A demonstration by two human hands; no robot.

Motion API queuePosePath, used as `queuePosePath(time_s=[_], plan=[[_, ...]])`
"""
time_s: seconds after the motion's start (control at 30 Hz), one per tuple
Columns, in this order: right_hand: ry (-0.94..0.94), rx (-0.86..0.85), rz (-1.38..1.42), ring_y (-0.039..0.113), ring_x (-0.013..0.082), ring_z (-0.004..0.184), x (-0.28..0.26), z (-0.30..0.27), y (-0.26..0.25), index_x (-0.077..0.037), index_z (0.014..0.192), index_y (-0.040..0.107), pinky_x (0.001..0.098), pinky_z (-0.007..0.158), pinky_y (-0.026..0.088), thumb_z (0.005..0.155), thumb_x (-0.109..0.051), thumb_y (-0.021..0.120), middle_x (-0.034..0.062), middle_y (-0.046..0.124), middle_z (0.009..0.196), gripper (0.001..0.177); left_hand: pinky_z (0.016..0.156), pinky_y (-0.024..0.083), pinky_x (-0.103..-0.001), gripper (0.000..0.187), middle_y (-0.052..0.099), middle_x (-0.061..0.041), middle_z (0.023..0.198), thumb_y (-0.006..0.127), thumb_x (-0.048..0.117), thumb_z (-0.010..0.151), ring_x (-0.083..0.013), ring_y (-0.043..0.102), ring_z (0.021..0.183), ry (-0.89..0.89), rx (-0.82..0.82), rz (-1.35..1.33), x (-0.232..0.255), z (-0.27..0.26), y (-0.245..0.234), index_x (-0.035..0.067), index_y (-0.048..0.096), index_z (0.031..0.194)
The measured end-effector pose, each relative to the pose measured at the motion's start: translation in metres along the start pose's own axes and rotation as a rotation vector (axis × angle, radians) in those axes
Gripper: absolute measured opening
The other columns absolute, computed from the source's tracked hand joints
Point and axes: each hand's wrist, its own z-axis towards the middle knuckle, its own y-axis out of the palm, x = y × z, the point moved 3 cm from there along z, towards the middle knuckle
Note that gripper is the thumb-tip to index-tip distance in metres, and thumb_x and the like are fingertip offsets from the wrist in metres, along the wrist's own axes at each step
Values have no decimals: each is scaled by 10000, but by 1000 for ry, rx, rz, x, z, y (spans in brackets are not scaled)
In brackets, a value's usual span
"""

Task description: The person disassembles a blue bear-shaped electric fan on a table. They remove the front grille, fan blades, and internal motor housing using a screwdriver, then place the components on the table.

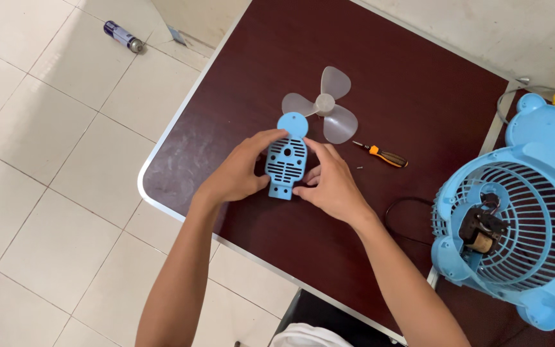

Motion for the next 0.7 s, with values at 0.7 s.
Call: queuePosePath(time_s=[0.7], plan=[[74,168,-304,649,312,1101,5,-7,-6,32,1398,502,401,910,541,686,-207,905,165,605,1257,853,1057,485,-434,810,586,-183,1454,462,-212,638,-384,600,1244,75,-13,15,-9,28,20,60,580,1392]])
